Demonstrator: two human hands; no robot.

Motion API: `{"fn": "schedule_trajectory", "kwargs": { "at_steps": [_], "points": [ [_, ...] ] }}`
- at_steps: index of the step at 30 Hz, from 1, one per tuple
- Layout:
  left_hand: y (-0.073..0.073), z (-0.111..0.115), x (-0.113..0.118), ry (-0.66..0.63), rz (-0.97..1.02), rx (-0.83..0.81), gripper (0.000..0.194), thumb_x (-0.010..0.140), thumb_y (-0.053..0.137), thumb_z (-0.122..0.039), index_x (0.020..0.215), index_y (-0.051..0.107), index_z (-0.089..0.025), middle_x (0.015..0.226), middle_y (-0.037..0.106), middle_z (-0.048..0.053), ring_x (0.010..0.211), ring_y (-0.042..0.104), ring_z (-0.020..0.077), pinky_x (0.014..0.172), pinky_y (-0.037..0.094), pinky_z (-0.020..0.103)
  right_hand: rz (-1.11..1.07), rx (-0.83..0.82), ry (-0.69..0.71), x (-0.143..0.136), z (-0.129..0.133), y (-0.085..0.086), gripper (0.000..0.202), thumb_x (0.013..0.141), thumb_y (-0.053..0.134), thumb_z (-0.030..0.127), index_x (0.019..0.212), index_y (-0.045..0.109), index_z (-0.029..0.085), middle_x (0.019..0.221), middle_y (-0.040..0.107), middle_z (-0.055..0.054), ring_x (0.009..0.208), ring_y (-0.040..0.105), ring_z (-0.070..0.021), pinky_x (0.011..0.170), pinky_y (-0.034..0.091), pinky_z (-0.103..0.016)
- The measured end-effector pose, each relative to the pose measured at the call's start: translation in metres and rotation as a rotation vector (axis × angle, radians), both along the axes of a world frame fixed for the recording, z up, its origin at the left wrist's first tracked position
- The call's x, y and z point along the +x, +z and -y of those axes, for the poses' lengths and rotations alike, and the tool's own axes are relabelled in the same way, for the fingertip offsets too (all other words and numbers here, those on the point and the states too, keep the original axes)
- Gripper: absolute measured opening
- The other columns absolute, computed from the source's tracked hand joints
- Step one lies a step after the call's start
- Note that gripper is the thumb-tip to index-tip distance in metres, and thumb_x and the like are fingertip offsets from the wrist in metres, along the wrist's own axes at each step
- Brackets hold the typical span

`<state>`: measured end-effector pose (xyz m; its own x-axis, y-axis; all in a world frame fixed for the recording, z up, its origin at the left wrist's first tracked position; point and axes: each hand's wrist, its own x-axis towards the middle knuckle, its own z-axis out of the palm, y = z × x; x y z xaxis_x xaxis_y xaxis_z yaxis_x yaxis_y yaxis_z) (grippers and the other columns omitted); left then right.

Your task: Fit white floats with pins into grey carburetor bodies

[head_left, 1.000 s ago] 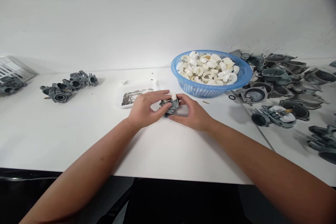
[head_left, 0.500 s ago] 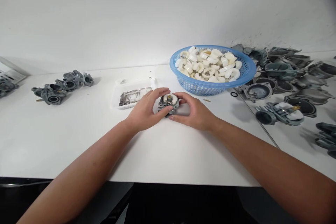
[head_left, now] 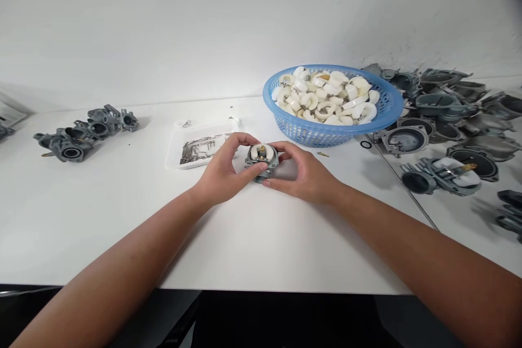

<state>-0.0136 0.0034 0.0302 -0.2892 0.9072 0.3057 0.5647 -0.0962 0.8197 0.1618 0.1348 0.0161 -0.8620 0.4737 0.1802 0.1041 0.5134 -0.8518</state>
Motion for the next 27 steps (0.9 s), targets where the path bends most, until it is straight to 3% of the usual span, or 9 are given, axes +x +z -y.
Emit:
{"fn": "schedule_trajectory", "kwargs": {
  "at_steps": [6,27],
  "points": [
    [-0.0041,0.0012,0.0023,-0.058,0.031,0.027,0.032,0.091,0.069,-0.033,0.116,0.052,-0.024,0.117,0.062,0.007,0.109,0.059,0.0229,0.097,0.048,0.040,0.011,-0.011,0.001,0.0007,0.0028,0.0023,0.064,0.074,0.084,0.045,0.129,0.058,0.025,0.127,0.067,-0.005,0.107,0.064,-0.0257,0.095,0.055,-0.043],
    [-0.0024,-0.0004,-0.0006,-0.025,0.090,-0.014,0.034,0.087,0.075,-0.034,0.112,0.054,-0.025,0.114,0.060,0.005,0.113,0.057,0.0229,0.102,0.044,0.041,0.036,0.012,-0.003,0.0020,0.0022,0.0003,0.071,0.075,0.083,0.048,0.136,0.054,0.026,0.132,0.065,-0.007,0.112,0.065,-0.0270,0.096,0.056,-0.044]
  ]
}}
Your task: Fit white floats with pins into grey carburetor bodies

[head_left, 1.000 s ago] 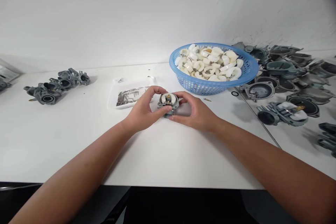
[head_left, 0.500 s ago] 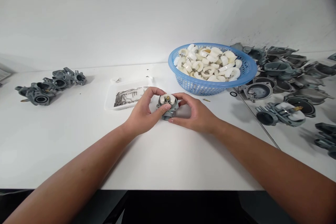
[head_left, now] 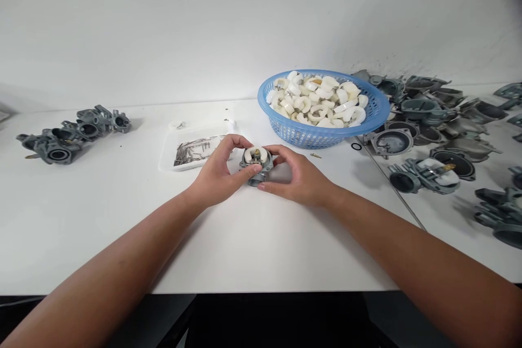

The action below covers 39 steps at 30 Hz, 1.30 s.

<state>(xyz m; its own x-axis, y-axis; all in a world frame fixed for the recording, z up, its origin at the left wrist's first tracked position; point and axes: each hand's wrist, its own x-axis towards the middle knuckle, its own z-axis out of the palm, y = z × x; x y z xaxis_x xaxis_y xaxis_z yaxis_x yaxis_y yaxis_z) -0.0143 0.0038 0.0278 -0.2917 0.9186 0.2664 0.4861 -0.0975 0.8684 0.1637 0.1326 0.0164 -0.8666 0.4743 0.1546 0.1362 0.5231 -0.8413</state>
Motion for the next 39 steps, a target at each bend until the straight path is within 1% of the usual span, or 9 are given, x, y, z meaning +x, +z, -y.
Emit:
{"fn": "schedule_trajectory", "kwargs": {
  "at_steps": [4,10,16,19,21,25,29,34,39],
  "points": [
    [0.000,0.000,-0.001,-0.018,-0.006,0.034,0.035,0.086,0.076,-0.034,0.112,0.054,-0.025,0.114,0.060,0.005,0.114,0.057,0.0234,0.101,0.045,0.041,-0.006,-0.003,0.004,0.002,0.001,0.001,0.071,0.075,0.083,0.047,0.136,0.054,0.026,0.132,0.066,-0.007,0.111,0.065,-0.0266,0.096,0.056,-0.044],
    [0.000,0.000,-0.002,-0.027,0.001,-0.001,0.037,0.085,0.076,-0.034,0.114,0.054,-0.025,0.116,0.059,0.007,0.114,0.057,0.0238,0.102,0.045,0.042,-0.022,-0.027,0.019,0.003,0.000,0.000,0.074,0.076,0.083,0.047,0.140,0.053,0.026,0.138,0.062,-0.007,0.113,0.063,-0.0268,0.100,0.054,-0.047],
    [-0.001,-0.001,-0.004,-0.052,-0.040,0.054,0.036,0.084,0.077,-0.033,0.112,0.055,-0.025,0.115,0.062,0.007,0.113,0.058,0.0236,0.104,0.045,0.042,-0.025,-0.035,0.053,0.003,-0.001,0.001,0.071,0.076,0.083,0.045,0.138,0.055,0.028,0.137,0.063,-0.007,0.115,0.063,-0.0280,0.102,0.053,-0.048],
    [-0.003,-0.001,-0.005,-0.024,-0.039,0.036,0.036,0.084,0.078,-0.036,0.110,0.056,-0.025,0.113,0.062,0.006,0.112,0.059,0.0233,0.103,0.045,0.042,0.008,-0.063,0.024,0.004,-0.001,0.003,0.078,0.074,0.084,0.048,0.141,0.050,0.025,0.141,0.059,-0.009,0.122,0.060,-0.0291,0.101,0.053,-0.047],
    [-0.003,-0.001,-0.005,-0.001,-0.044,0.011,0.039,0.083,0.079,-0.040,0.112,0.058,-0.025,0.116,0.063,0.006,0.115,0.058,0.0245,0.104,0.045,0.042,0.024,-0.072,0.005,0.004,-0.001,0.002,0.080,0.074,0.084,0.048,0.140,0.048,0.023,0.142,0.058,-0.011,0.125,0.059,-0.0304,0.101,0.054,-0.047],
    [0.000,0.001,-0.004,0.038,-0.079,-0.038,0.053,0.079,0.082,-0.045,0.126,0.063,-0.027,0.125,0.066,0.007,0.125,0.058,0.0285,0.109,0.043,0.046,-0.004,-0.068,0.039,0.004,0.000,0.000,0.073,0.075,0.084,0.045,0.135,0.049,0.024,0.139,0.058,-0.011,0.124,0.060,-0.0302,0.100,0.054,-0.048],
    [0.007,0.002,-0.002,0.031,-0.093,-0.055,0.047,0.077,0.083,-0.044,0.119,0.070,-0.027,0.124,0.069,0.008,0.121,0.060,0.0309,0.107,0.045,0.050,-0.039,-0.090,0.040,0.004,0.002,-0.001,0.077,0.073,0.084,0.042,0.136,0.044,0.026,0.151,0.047,-0.012,0.125,0.059,-0.0300,0.100,0.054,-0.049],
    [0.014,0.005,-0.006,0.014,-0.149,-0.055,0.046,0.072,0.086,-0.040,0.113,0.072,-0.026,0.118,0.071,0.008,0.114,0.063,0.0310,0.104,0.048,0.052,-0.018,-0.091,0.053,0.005,0.006,0.000,0.083,0.074,0.084,0.044,0.140,0.036,0.027,0.154,0.042,-0.014,0.126,0.058,-0.0298,0.101,0.054,-0.051],
    [0.013,0.007,-0.012,0.008,-0.171,-0.072,0.049,0.071,0.088,-0.043,0.115,0.072,-0.028,0.113,0.072,0.006,0.113,0.065,0.0305,0.108,0.048,0.055,-0.043,-0.103,0.070,0.007,0.009,0.001,0.092,0.075,0.083,0.047,0.142,0.022,0.030,0.148,0.047,-0.015,0.131,0.054,-0.0302,0.104,0.051,-0.052]
  ]
}}
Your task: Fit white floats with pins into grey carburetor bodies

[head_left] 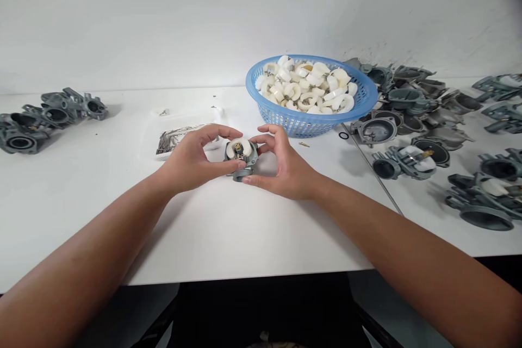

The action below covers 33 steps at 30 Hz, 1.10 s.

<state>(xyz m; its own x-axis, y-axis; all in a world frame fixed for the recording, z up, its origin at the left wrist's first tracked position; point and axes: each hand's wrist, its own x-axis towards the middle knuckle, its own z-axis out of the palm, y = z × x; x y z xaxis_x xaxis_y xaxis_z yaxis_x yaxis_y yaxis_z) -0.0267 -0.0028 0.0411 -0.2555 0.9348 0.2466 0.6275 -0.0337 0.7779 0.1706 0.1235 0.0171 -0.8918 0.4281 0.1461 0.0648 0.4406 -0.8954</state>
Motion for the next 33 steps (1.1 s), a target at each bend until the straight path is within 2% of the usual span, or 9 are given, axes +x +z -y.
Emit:
{"fn": "schedule_trajectory", "kwargs": {
  "at_steps": [3,7,13,16,19,23,26,29,33],
  "points": [
    [-0.001,-0.001,-0.002,-0.009,0.018,-0.018,0.052,0.070,0.088,-0.045,0.117,0.073,-0.030,0.111,0.072,0.006,0.112,0.065,0.0308,0.105,0.050,0.053,0.008,0.018,-0.001,0.001,0.000,0.002,0.093,0.074,0.083,0.049,0.142,0.022,0.030,0.143,0.052,-0.014,0.129,0.055,-0.0304,0.105,0.049,-0.054],
    [-0.003,-0.003,-0.003,-0.054,0.040,-0.036,0.041,0.072,0.087,-0.045,0.107,0.075,-0.028,0.111,0.071,0.007,0.111,0.064,0.0304,0.106,0.047,0.054,0.038,0.049,-0.033,0.001,0.001,0.006,0.095,0.073,0.084,0.047,0.145,0.025,0.029,0.142,0.054,-0.013,0.128,0.055,-0.0307,0.104,0.050,-0.053],
    [-0.010,-0.005,-0.004,-0.100,0.069,0.085,0.047,0.070,0.090,-0.037,0.111,0.070,-0.026,0.134,0.066,0.010,0.135,0.054,0.0325,0.118,0.037,0.054,0.046,0.088,-0.039,0.002,0.002,0.007,0.099,0.073,0.084,0.048,0.151,0.027,0.027,0.147,0.050,-0.016,0.128,0.057,-0.0323,0.100,0.053,-0.051],
    [-0.012,-0.005,-0.005,-0.127,0.089,0.104,0.048,0.071,0.090,-0.036,0.112,0.069,-0.025,0.120,0.072,0.010,0.122,0.063,0.0304,0.111,0.045,0.050,0.052,0.091,-0.039,0.002,0.001,0.007,0.100,0.072,0.084,0.050,0.152,0.029,0.026,0.147,0.050,-0.016,0.127,0.058,-0.0329,0.100,0.053,-0.052],
    [-0.010,-0.002,-0.005,-0.113,-0.057,0.163,0.046,0.071,0.089,-0.035,0.111,0.070,-0.025,0.105,0.075,0.007,0.100,0.069,0.0259,0.096,0.052,0.044,0.060,0.112,-0.030,0.003,0.002,0.008,0.099,0.072,0.085,0.049,0.153,0.031,0.028,0.147,0.051,-0.015,0.126,0.059,-0.0329,0.100,0.054,-0.051],
    [-0.006,-0.002,-0.004,-0.132,-0.304,0.302,0.045,0.073,0.087,-0.033,0.114,0.070,-0.027,0.099,0.075,0.005,0.092,0.066,0.0227,0.086,0.051,0.039,0.059,0.119,-0.026,0.004,0.003,0.010,0.097,0.073,0.085,0.046,0.153,0.033,0.028,0.147,0.052,-0.013,0.125,0.060,-0.0312,0.101,0.054,-0.049],
    [-0.006,-0.003,-0.003,-0.099,-0.346,0.304,0.043,0.075,0.085,-0.034,0.114,0.071,-0.027,0.095,0.073,0.004,0.094,0.065,0.0238,0.085,0.051,0.039,0.061,0.107,-0.028,0.003,0.002,0.009,0.095,0.074,0.084,0.049,0.152,0.034,0.028,0.147,0.052,-0.014,0.124,0.060,-0.0310,0.101,0.054,-0.051],
    [-0.006,-0.003,-0.001,-0.063,-0.325,0.255,0.042,0.076,0.083,-0.036,0.115,0.070,-0.026,0.100,0.072,0.005,0.100,0.065,0.0253,0.088,0.051,0.039,0.065,0.116,-0.031,0.003,0.000,0.008,0.094,0.075,0.082,0.052,0.152,0.034,0.028,0.148,0.052,-0.014,0.125,0.060,-0.0314,0.102,0.053,-0.052],
    [-0.005,-0.003,0.003,-0.091,-0.354,0.237,0.042,0.081,0.079,-0.037,0.120,0.067,-0.024,0.105,0.070,0.006,0.105,0.062,0.0252,0.092,0.050,0.039,0.068,0.142,-0.024,0.003,-0.002,0.008,0.092,0.075,0.082,0.053,0.150,0.036,0.027,0.149,0.052,-0.013,0.124,0.060,-0.0310,0.102,0.053,-0.052]
  ]
}}
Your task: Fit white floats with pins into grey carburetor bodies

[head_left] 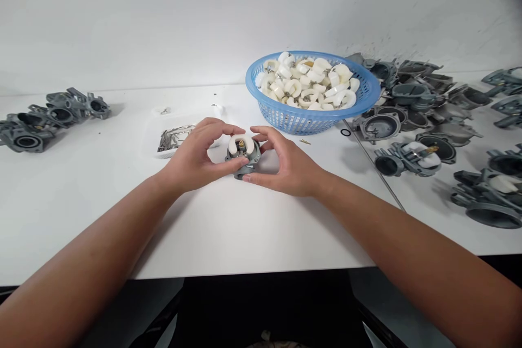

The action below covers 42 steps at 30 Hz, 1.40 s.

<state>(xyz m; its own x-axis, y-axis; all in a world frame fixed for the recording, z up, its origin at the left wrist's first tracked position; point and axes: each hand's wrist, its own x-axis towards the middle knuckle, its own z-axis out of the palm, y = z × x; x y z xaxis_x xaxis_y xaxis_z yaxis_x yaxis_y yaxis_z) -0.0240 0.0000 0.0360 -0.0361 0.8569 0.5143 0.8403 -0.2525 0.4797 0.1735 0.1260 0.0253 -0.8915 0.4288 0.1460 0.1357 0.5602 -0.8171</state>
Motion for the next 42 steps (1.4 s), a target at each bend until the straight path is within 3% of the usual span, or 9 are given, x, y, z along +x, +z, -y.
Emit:
{"fn": "schedule_trajectory", "kwargs": {
  "at_steps": [5,14,20,42],
  "points": [
    [-0.004,-0.002,0.003,-0.021,0.002,-0.008,0.038,0.087,0.075,-0.036,0.122,0.065,-0.023,0.108,0.069,0.007,0.111,0.059,0.0248,0.098,0.048,0.039,0.024,-0.019,0.008,0.001,-0.003,0.003,0.083,0.075,0.082,0.051,0.144,0.043,0.026,0.147,0.054,-0.012,0.126,0.058,-0.0315,0.103,0.053,-0.052],
    [-0.013,-0.004,0.006,-0.043,0.219,-0.089,0.037,0.089,0.072,-0.035,0.122,0.063,-0.023,0.127,0.065,0.009,0.126,0.056,0.0235,0.112,0.042,0.039,0.009,0.021,0.040,0.001,-0.006,0.002,0.077,0.077,0.081,0.049,0.141,0.047,0.026,0.147,0.054,-0.010,0.124,0.058,-0.0304,0.099,0.054,-0.049],
    [-0.010,-0.003,0.007,-0.033,0.349,-0.199,0.044,0.088,0.073,-0.042,0.126,0.059,-0.025,0.129,0.063,0.009,0.124,0.058,0.0261,0.108,0.044,0.042,0.012,0.026,0.035,0.000,-0.004,0.002,0.074,0.077,0.081,0.048,0.139,0.048,0.026,0.142,0.057,-0.009,0.121,0.060,-0.0290,0.095,0.055,-0.045],
    [-0.008,-0.002,0.008,-0.027,0.406,-0.280,0.047,0.085,0.076,-0.045,0.123,0.058,-0.026,0.129,0.062,0.008,0.124,0.055,0.0271,0.109,0.041,0.046,-0.029,0.058,0.045,0.000,-0.006,-0.001,0.080,0.075,0.084,0.045,0.143,0.047,0.026,0.143,0.058,-0.009,0.123,0.061,-0.0296,0.098,0.055,-0.046]
  ]
}}
